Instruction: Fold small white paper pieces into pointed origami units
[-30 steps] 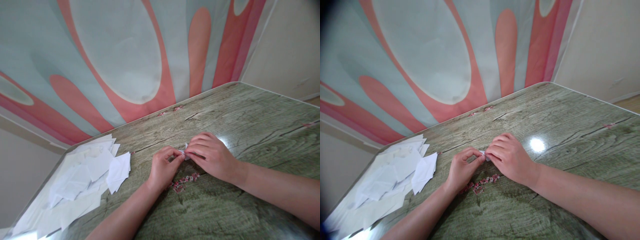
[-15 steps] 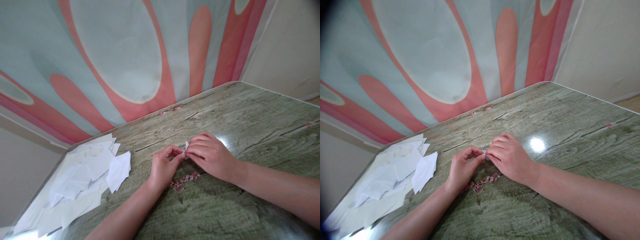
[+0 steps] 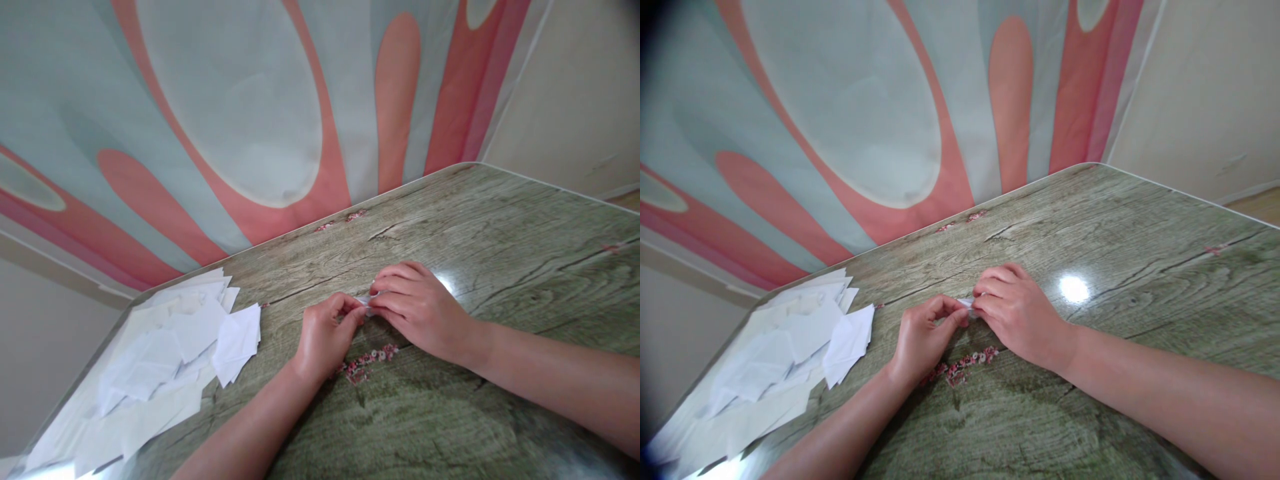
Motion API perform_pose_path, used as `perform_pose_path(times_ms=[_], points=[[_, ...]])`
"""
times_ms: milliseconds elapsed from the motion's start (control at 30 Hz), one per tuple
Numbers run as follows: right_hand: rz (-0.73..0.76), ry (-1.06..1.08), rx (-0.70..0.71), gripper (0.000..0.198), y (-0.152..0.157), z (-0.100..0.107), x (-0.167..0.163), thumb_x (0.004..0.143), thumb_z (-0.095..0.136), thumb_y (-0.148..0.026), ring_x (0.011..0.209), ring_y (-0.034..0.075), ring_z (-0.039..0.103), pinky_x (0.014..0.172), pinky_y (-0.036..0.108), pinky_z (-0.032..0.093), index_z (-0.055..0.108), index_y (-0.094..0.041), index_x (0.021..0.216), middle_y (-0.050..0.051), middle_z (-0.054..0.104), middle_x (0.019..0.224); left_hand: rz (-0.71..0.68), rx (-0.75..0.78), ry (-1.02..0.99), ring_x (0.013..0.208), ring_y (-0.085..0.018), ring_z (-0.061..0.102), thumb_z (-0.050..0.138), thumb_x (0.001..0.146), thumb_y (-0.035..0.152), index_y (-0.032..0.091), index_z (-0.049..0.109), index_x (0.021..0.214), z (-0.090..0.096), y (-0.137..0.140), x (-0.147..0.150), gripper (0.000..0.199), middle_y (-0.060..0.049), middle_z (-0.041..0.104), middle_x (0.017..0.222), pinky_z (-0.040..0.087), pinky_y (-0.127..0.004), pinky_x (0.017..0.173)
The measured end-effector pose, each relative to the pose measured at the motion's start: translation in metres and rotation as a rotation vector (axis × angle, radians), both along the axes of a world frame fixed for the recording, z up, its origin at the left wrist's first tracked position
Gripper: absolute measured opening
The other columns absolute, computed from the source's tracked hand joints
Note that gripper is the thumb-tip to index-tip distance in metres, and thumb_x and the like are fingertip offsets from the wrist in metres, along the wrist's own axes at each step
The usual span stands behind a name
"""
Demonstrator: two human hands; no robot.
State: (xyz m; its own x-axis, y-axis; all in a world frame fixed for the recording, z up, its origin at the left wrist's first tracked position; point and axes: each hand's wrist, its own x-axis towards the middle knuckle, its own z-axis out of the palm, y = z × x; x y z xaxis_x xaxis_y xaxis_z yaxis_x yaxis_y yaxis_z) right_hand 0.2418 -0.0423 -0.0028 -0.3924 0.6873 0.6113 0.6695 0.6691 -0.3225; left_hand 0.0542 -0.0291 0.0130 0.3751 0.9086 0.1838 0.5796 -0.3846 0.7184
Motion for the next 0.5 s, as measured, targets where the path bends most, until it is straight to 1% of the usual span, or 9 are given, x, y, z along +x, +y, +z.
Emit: perform_pose_path(times_ms=[233, 333, 400, 500], points=[[-0.009, -0.006, -0.048, 0.012, 0.0005, -0.0023, 0.0005, 0.087, 0.061, -0.019, 0.099, 0.021, 0.055, 0.089, 0.040, 0.038, 0.069, -0.020, 0.078, 0.002, 0.068, 0.091, 0.005, 0.013, 0.010, 0.064, -0.011, 0.065, 0.062, 0.084, 0.021, 0.018, 0.067, 0.077, -0.0032, 0.0020, -0.0014, 0.009, 0.002, 0.070, 0.068, 0.048, -0.021, 0.063], [-0.007, 0.004, -0.039, 0.014, 0.0011, -0.0021, 0.0003, 0.087, 0.060, -0.020, 0.101, 0.021, 0.055, 0.090, 0.041, 0.038, 0.069, -0.019, 0.077, 0.003, 0.068, 0.093, -0.036, 0.112, 0.019, 0.071, -0.012, 0.066, 0.063, 0.084, 0.021, 0.020, 0.069, 0.084, -0.0056, 0.0033, -0.0029, 0.006, 0.002, 0.072, 0.078, 0.048, -0.022, 0.068], [-0.008, 0.009, -0.032, 0.015, 0.0011, -0.0019, 0.0003, 0.088, 0.060, -0.020, 0.103, 0.022, 0.054, 0.091, 0.041, 0.038, 0.068, -0.019, 0.075, 0.003, 0.068, 0.095, -0.104, 0.198, 0.037, 0.077, -0.013, 0.067, 0.063, 0.085, 0.021, 0.021, 0.069, 0.090, -0.0072, 0.0042, -0.0040, 0.008, 0.001, 0.073, 0.084, 0.048, -0.024, 0.073], [0.000, 0.015, -0.023, 0.016, 0.0006, -0.0021, -0.0001, 0.088, 0.060, -0.020, 0.106, 0.023, 0.053, 0.092, 0.042, 0.038, 0.068, -0.019, 0.074, 0.003, 0.069, 0.098, -0.168, 0.276, 0.099, 0.078, -0.014, 0.066, 0.061, 0.086, 0.021, 0.021, 0.069, 0.089, -0.0092, 0.0053, -0.0054, 0.009, 0.001, 0.073, 0.082, 0.047, -0.027, 0.076]])
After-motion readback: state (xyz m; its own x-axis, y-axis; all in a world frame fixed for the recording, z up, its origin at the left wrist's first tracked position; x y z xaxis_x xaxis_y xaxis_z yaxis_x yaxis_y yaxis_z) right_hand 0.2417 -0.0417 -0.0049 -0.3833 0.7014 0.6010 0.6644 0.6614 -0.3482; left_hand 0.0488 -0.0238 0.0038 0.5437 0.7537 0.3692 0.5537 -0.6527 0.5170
